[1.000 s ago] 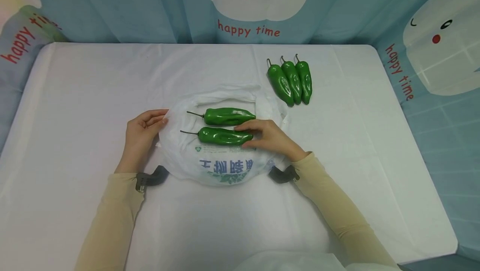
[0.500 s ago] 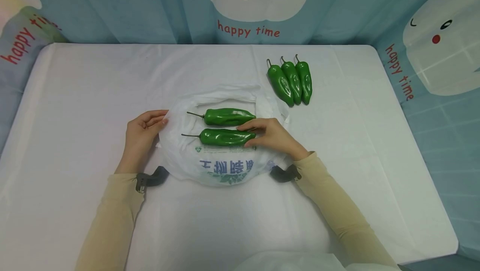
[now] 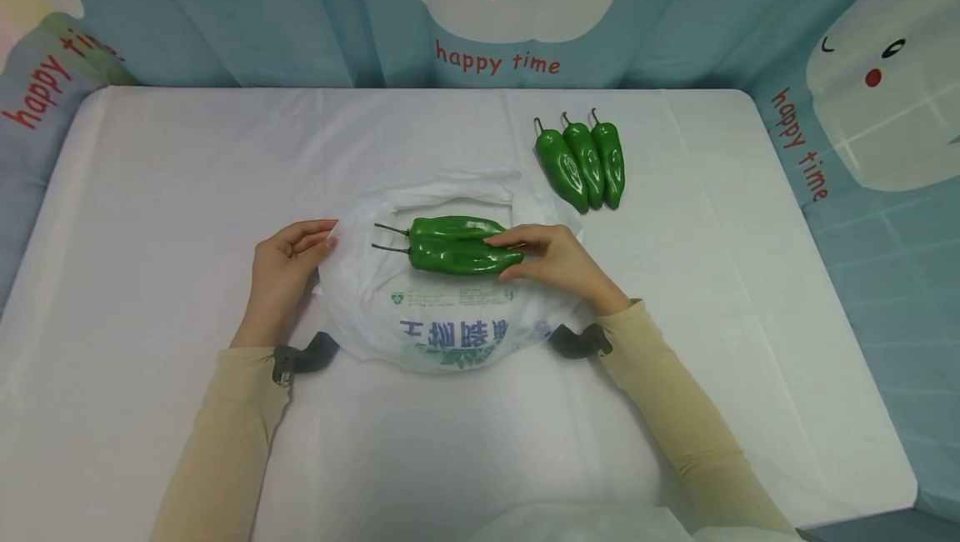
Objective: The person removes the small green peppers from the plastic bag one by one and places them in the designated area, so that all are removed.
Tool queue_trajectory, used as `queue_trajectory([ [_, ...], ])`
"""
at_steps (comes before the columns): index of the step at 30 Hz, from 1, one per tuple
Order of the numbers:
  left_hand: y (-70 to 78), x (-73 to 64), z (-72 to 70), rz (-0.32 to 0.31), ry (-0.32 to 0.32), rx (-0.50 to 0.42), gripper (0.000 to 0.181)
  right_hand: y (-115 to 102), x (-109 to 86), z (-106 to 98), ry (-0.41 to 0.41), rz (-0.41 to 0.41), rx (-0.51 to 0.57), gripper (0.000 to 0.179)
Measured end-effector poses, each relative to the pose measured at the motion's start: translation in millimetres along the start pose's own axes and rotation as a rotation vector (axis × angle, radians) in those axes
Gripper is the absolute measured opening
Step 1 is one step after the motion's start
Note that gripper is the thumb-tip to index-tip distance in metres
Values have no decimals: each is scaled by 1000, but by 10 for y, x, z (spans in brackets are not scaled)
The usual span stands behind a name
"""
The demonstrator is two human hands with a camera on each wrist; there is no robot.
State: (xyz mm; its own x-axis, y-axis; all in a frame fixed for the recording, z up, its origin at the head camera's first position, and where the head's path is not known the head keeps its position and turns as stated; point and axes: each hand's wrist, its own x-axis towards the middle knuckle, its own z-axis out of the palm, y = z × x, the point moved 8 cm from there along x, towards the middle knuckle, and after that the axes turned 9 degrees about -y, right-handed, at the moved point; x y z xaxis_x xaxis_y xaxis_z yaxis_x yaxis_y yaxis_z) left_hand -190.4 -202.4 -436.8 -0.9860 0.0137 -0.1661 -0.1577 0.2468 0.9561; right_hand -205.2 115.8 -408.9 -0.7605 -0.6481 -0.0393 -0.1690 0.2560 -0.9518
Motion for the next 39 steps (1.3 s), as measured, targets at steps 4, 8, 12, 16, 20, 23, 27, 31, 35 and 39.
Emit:
queue_trajectory([
  [4, 7, 5, 2, -3, -1, 6, 35, -6, -19, -77, 30, -15, 14, 42],
  [8, 11, 1, 3, -6, -3, 11, 34, -16, -35, -138, 61, -22, 29, 42],
  [12, 10, -3, 1, -11, 0, 12, 34, -22, -38, -193, 93, -30, 41, 43],
  [16, 6, -1, -3, -11, 0, 17, 34, -15, -42, -248, 126, -45, 59, 42],
  [20, 6, 5, -6, 4, -2, 14, 34, 11, -55, -306, 160, -58, 90, 42],
  [23, 5, 11, -6, 8, -2, 12, 33, 21, -64, -341, 180, -69, 107, 42],
  [27, 1, 16, -5, 3, 3, 19, 34, 25, -79, -373, 202, -60, 118, 42],
  [31, -1, 13, -4, -2, 3, 16, 34, 38, -97, -405, 227, -32, 103, 42],
  [35, 0, 8, -6, -6, 3, 17, 34, 45, -113, -445, 252, -22, 108, 43],
  [39, 0, 2, -9, -6, 2, 23, 34, 45, -130, -487, 273, -24, 116, 43],
])
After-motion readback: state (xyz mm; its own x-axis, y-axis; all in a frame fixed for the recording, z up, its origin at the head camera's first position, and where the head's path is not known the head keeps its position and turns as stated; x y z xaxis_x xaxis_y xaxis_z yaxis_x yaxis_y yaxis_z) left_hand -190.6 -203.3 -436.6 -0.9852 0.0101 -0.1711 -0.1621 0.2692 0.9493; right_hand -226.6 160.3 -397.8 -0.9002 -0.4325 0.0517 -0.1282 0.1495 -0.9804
